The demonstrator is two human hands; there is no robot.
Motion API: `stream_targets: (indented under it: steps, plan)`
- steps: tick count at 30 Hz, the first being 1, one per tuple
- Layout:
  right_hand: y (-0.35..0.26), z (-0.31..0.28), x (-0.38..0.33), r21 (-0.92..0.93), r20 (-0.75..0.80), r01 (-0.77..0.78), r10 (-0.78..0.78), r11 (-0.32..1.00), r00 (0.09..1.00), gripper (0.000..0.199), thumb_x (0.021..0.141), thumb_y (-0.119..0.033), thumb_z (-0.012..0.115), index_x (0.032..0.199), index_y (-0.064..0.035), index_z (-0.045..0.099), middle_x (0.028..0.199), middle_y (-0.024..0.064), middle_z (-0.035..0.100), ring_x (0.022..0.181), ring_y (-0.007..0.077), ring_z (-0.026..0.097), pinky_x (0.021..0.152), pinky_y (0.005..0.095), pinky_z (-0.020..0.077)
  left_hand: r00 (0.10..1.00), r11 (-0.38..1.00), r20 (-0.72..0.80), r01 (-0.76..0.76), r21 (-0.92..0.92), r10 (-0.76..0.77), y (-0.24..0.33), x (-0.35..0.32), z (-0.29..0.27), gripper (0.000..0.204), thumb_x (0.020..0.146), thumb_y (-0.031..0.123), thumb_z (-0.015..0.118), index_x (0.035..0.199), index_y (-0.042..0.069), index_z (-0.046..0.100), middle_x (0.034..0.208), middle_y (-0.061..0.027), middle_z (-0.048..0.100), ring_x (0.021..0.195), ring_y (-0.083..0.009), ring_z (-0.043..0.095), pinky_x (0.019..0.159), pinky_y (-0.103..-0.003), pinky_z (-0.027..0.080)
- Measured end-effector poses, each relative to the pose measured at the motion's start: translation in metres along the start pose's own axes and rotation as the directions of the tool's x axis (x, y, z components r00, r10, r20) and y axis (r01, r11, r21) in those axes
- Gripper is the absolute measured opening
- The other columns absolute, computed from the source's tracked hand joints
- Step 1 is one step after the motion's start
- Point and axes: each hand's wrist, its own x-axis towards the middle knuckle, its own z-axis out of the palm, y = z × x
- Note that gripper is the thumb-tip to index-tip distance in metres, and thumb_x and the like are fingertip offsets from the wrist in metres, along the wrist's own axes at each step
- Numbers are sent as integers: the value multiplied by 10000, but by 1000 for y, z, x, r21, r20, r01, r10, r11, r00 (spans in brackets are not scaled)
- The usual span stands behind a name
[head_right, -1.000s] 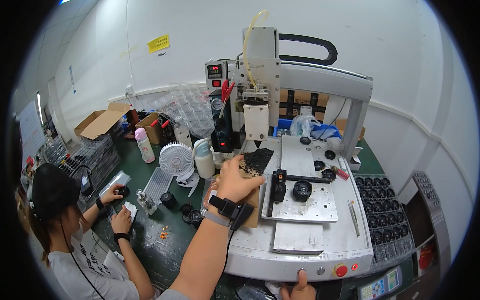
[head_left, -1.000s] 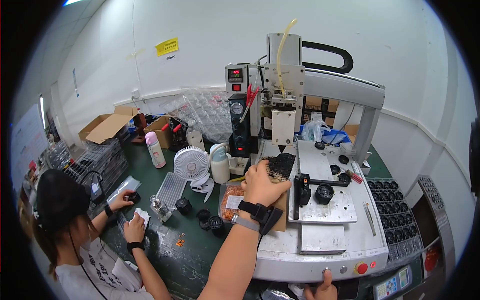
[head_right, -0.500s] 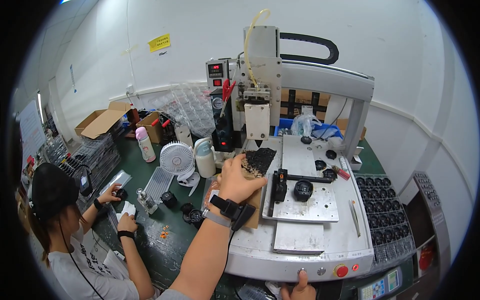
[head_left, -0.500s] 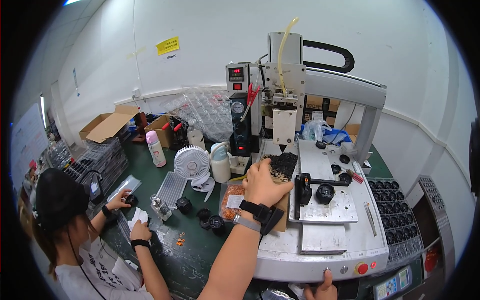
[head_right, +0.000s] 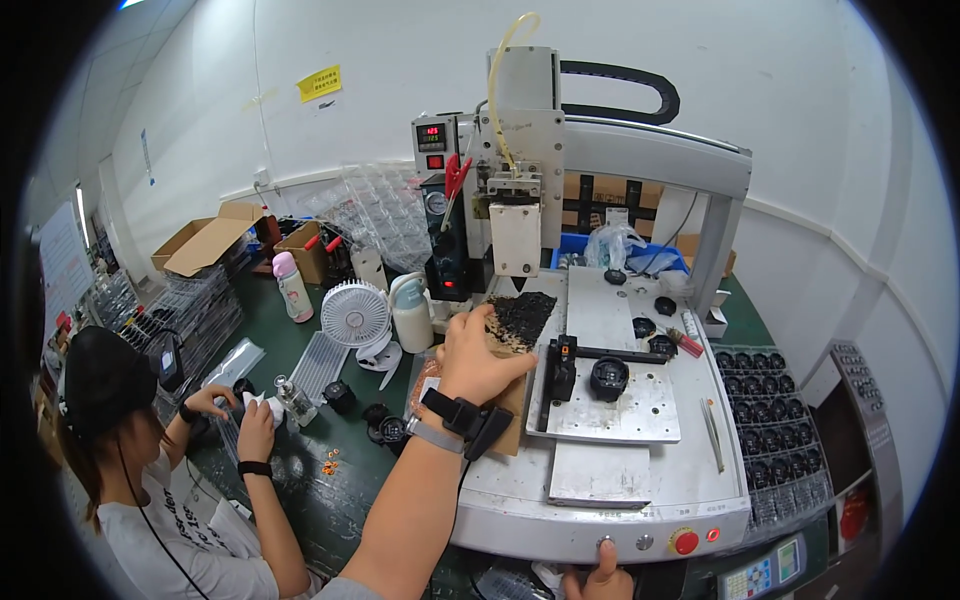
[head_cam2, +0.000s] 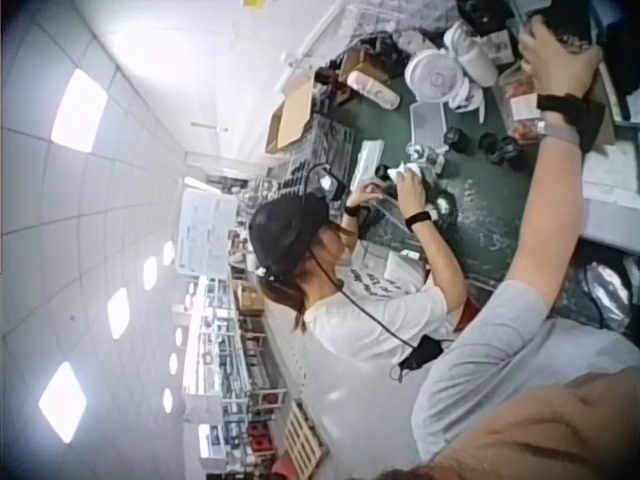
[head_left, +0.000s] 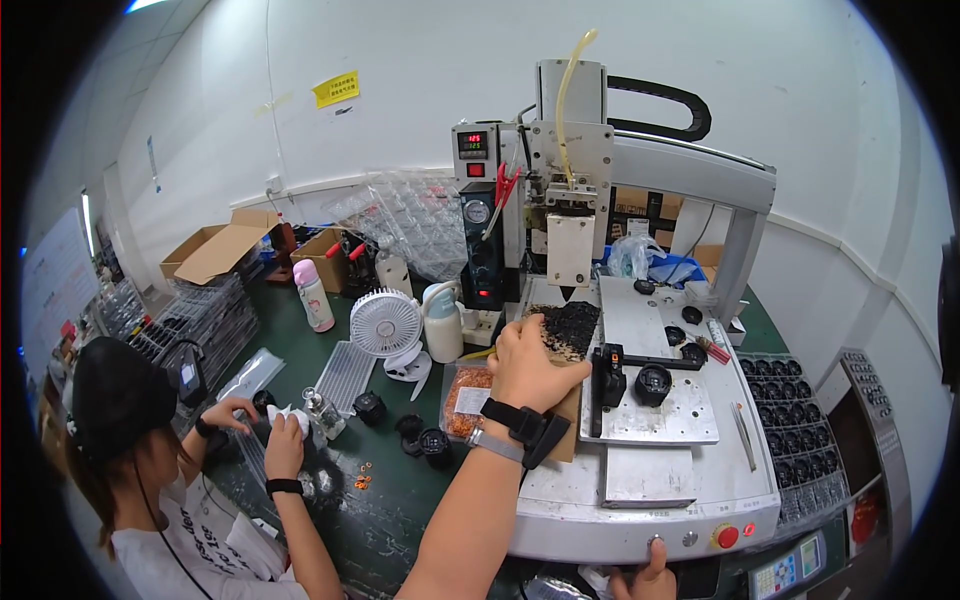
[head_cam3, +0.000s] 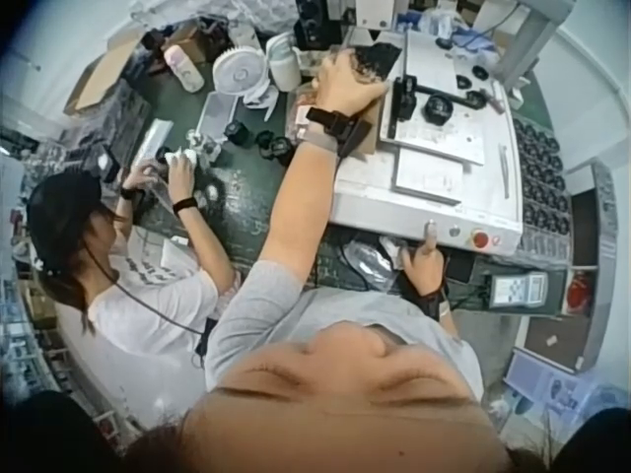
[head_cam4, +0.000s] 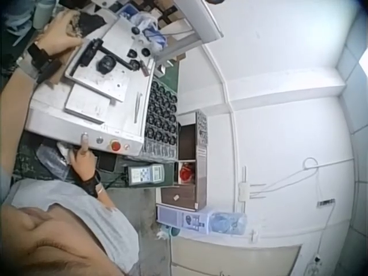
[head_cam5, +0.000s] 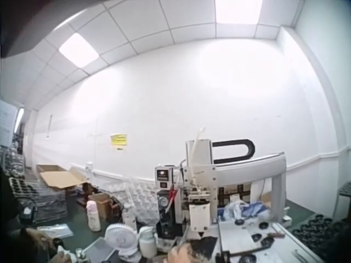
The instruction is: The person places a watch case into a machine jig, presses a button to operate the machine, and then removes the case to manually fit a small orange ring onto it. They return the case to the machine for a second cycle before placing the finished component into a plastic tray.
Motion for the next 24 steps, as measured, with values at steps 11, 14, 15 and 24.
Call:
stream_targets:
  steps: [11, 14, 15, 24]
  plan:
    - [0, 0, -1, -3, 13, -22, 22, 1000, 1000, 890, 763, -190, 667, 1380, 46, 72, 535, 134, 525, 445, 355, 512, 429, 437, 419, 1000, 999, -5, -23, 29, 23, 3, -1, -1, 863, 601, 391, 721, 1301, 13, 387, 1277, -215, 395, 1246, -367, 322, 1050, -480, 209]
    - [0, 0, -2, -7, 26, -32, 32, 999, 999, 894, 766, -195, 667, 1379, 48, 65, 538, 136, 527, 446, 357, 515, 431, 437, 423, 1000, 999, -8, -22, 36, 22, 3, -3, 0, 876, 598, 394, 728, 1301, 6, 378, 1286, -215, 390, 1249, -368, 321, 1051, -486, 209]
    - [0, 1, -2, -12, 34, -35, 35, 999, 999, 895, 767, -197, 667, 1379, 48, 61, 540, 137, 529, 446, 359, 517, 433, 437, 425, 1000, 999, -8, -23, 35, 24, 4, -3, 0, 880, 597, 394, 731, 1301, 3, 374, 1287, -216, 390, 1249, -369, 323, 1051, -487, 211]
    - [2, -1, 1, -11, 21, 16, -16, 1000, 1000, 905, 766, -204, 671, 1369, 57, 49, 542, 139, 533, 450, 359, 526, 431, 434, 426, 999, 999, -17, -49, 14, 49, 6, -2, 2, 891, 587, 386, 740, 1300, 0, 371, 1275, -220, 398, 1242, -374, 331, 1041, -491, 232]
